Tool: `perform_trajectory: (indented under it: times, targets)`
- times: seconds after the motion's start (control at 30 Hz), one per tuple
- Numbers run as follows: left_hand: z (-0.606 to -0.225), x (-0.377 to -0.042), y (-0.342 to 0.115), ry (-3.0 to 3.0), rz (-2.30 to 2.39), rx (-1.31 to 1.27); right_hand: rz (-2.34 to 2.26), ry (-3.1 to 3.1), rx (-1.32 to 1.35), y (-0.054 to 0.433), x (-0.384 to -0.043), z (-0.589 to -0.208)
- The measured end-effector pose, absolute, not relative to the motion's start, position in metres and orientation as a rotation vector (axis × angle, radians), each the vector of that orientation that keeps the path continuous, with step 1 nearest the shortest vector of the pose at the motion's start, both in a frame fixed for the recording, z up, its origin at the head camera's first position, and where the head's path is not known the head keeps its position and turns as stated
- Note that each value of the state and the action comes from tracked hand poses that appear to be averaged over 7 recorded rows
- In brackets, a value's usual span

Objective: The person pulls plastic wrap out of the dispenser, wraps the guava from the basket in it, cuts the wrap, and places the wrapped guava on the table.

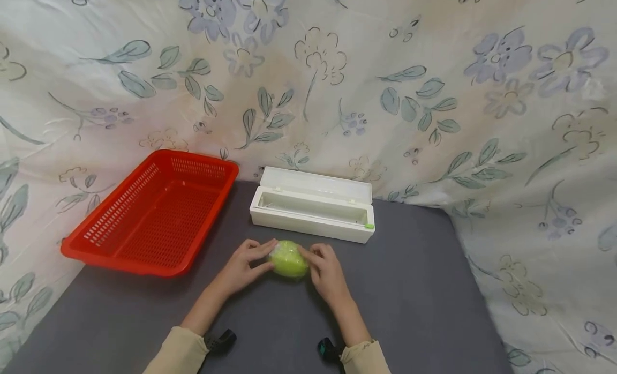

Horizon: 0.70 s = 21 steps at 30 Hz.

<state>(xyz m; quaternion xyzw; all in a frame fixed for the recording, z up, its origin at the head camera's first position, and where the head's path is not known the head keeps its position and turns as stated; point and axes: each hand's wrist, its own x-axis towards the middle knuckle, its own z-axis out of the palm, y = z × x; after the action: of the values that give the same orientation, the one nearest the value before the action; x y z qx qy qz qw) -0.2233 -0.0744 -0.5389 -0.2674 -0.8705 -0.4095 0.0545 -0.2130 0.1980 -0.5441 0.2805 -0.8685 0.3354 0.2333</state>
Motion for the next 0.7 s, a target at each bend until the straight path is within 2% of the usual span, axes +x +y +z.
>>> perform_trajectory:
  times: [0.2, 0.37, 0.7]
  targets:
    - [-0.536, -0.222, -0.071, -2.685, -1.247, -0.706, 0.991, -2.436, 0.860, 0.201, -0.215, -0.532]
    - [-0.536, -0.219, -0.068, -2.664, -1.197, -0.734, 1.041, -2.375, 0.794, 0.199, -0.218, -0.534]
    - [-0.540, -0.223, -0.065, -2.603, -1.164, -0.652, 0.578, -2.497, 0.900, 0.196, -0.214, -0.530]
